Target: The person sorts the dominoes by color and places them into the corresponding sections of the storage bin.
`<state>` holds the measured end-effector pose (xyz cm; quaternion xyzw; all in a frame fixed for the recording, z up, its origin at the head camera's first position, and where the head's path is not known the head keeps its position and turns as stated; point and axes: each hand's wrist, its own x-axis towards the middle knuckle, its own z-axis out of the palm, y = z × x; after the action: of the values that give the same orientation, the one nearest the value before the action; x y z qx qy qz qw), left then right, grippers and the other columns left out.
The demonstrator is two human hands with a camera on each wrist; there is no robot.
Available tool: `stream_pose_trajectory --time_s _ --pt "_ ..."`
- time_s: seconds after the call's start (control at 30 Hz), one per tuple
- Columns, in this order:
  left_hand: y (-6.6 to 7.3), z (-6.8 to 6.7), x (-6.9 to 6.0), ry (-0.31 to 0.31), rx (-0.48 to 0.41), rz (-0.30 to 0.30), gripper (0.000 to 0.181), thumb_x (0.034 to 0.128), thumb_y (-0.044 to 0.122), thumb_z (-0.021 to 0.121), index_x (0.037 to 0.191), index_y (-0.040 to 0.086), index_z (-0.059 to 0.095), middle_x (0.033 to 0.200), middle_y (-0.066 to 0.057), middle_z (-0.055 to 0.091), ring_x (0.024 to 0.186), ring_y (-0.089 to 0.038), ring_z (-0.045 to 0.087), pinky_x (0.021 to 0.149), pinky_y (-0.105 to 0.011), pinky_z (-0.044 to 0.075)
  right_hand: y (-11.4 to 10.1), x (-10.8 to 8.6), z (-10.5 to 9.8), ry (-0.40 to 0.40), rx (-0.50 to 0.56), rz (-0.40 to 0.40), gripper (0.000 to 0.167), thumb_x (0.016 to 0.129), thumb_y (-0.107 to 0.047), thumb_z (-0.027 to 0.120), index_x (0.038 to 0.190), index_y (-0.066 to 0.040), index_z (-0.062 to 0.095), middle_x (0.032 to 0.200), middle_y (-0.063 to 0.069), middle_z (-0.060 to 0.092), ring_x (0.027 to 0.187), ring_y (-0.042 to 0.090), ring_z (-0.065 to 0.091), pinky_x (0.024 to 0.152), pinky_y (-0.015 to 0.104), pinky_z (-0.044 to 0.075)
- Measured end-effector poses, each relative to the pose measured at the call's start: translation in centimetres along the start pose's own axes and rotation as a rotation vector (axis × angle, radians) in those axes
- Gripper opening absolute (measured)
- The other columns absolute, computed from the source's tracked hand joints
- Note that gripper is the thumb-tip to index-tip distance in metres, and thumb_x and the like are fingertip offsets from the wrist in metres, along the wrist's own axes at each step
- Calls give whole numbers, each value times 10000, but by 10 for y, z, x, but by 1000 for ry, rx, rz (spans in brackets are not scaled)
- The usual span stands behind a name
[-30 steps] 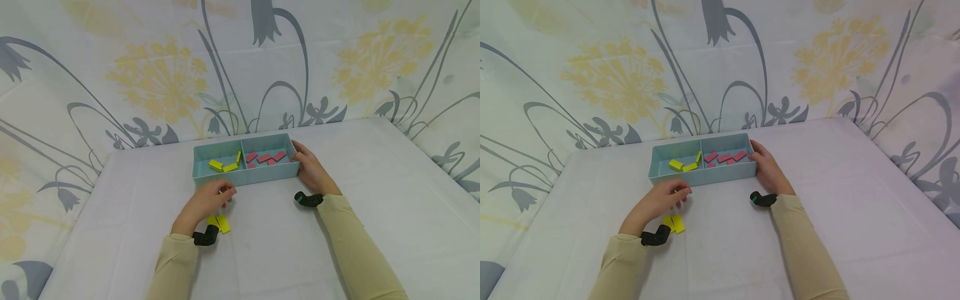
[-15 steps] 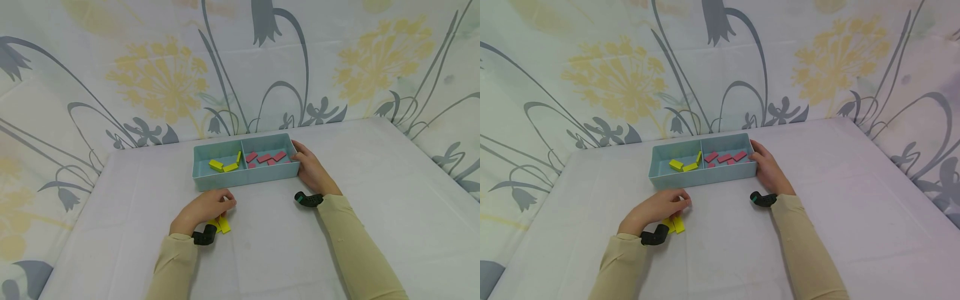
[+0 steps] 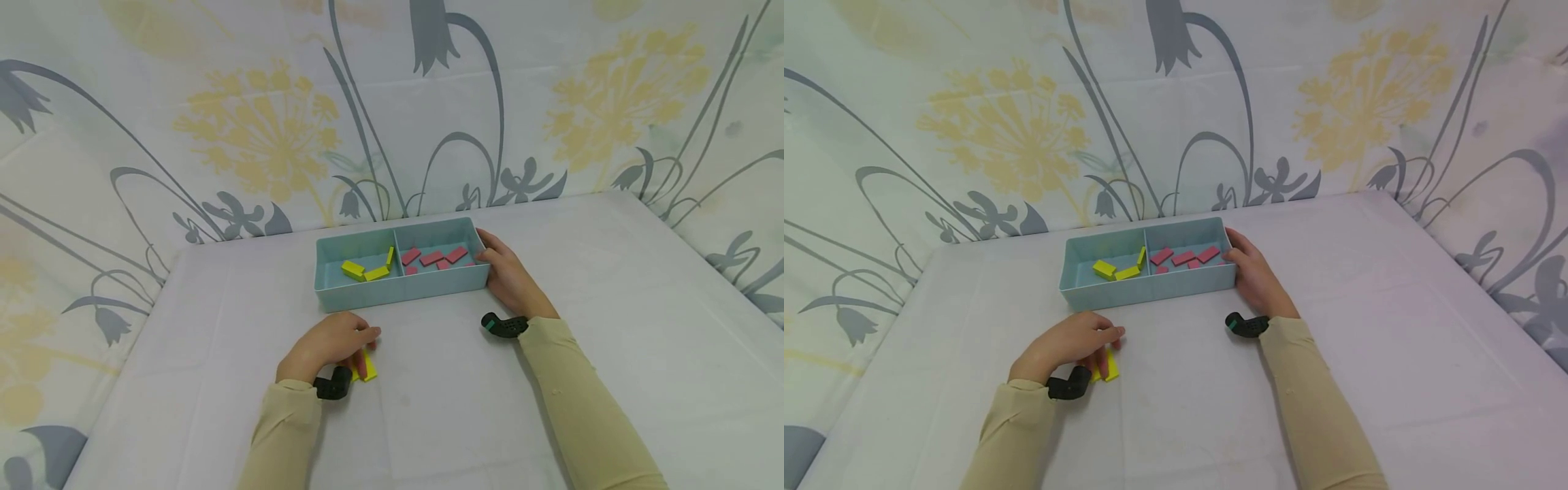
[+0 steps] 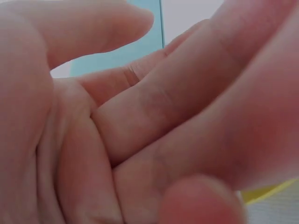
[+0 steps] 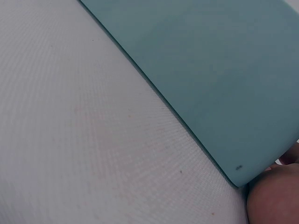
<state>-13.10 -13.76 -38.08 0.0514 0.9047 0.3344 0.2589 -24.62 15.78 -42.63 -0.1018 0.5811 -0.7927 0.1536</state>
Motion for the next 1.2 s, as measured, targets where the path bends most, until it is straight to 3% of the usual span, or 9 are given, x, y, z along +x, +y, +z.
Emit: stream_pose_trajectory --time_s 0.3,0.5,0.87,1.2 --pt "-2 0 3 28 -40 -42 278 913 318 477 901 67 594 562 -64 617 488 -201 591 562 -283 488 0 -1 1 1 -3 1 609 876 13 349 1432 -141 152 1472 1 109 1322 201 135 1063 409 136" --pt "-2 0 5 40 -60 -19 270 906 318 490 979 76 586 576 -68 615 492 -205 593 580 -282 489 -1 -1 1 3 -6 4 606 879 9 344 1432 -136 146 1475 8 101 1322 202 135 1064 411 139" --pt "0 3 8 74 74 41 235 899 308 515 1011 117 591 596 -31 584 536 -153 550 600 -275 438 -1 -1 1 1 2 6 610 870 16 340 1429 -138 152 1470 4 107 1319 209 141 1062 411 141" --pt "0 6 8 129 112 -15 152 846 253 584 922 121 574 615 -20 572 513 -150 547 566 -272 421 -1 0 1 -1 -5 7 616 865 17 342 1429 -146 156 1466 -1 113 1315 207 145 1061 414 140"
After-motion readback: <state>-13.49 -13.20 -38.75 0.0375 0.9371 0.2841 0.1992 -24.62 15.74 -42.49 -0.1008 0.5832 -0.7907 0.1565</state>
